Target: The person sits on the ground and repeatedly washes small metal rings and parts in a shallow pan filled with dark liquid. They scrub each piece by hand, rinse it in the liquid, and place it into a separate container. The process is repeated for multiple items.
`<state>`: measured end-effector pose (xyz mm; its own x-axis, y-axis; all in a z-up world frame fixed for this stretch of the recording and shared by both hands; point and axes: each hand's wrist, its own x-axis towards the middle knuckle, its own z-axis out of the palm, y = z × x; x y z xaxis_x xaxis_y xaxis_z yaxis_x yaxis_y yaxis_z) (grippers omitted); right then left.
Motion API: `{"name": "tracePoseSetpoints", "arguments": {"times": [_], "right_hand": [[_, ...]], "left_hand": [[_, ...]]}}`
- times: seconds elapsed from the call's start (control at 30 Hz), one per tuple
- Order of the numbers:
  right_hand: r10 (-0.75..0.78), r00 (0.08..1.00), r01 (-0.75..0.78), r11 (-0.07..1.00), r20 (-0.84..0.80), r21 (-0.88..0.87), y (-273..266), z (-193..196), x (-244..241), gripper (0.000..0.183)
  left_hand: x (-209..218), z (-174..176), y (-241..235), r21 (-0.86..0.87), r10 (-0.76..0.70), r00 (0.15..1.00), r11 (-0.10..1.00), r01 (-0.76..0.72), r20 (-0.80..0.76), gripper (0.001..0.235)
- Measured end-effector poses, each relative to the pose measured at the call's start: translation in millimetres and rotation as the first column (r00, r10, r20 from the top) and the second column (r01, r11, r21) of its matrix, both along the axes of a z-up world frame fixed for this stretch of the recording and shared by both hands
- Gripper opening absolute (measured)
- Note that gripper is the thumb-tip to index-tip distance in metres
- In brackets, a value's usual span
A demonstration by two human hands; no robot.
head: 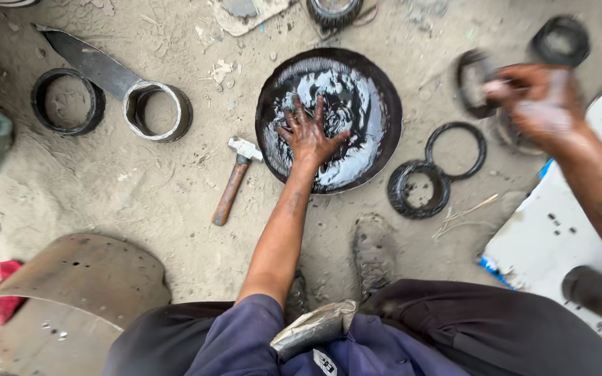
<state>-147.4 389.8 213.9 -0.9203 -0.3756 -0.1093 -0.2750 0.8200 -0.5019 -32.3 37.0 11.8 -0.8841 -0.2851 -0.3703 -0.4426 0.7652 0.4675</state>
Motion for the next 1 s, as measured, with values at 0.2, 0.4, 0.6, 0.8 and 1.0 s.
{"name": "tracePoseSetpoints", "arguments": {"times": [0.2, 0.4, 0.6, 0.8, 1.0], "right_hand": [[0.146, 0.862, -0.12, 0.989, 0.486, -0.085, -111.3, -24.5, -8.2, 0.038], [0.118, 0.806, 0.119, 0.928, 0.581, -0.353, -149.6, -93.6, 22.6, 0.022], [0.053, 0.68, 0.401, 0.808, 0.731, -0.432, -155.5, -144.5, 33.1, 0.012], [0.013, 0.613, 0.535, 0.729, 0.79, -0.427, -186.4, -170.9, 44.2, 0.013], [-0.006, 0.561, 0.605, 0.685, 0.828, -0.405, -183.7, -199.4, 51.6, 0.013]], "left_hand": [[16.4, -46.0, 28.4, -0.253, -0.341, 0.925, 0.922, 0.294, -0.167, 0.057], [5.7, -88.6, 24.2, 0.042, -0.061, 0.957, 0.996, 0.076, -0.284, 0.037], [9.2, -63.5, -4.2, 0.553, 0.467, 0.753, 0.816, -0.166, -0.464, 0.041], [22.7, -22.0, 48.9, 0.774, 0.565, 0.702, 0.632, -0.031, -0.433, 0.059], [-9.9, -55.1, 73.0, 0.436, 0.522, 0.52, 0.852, -0.288, -0.676, 0.054]]}}
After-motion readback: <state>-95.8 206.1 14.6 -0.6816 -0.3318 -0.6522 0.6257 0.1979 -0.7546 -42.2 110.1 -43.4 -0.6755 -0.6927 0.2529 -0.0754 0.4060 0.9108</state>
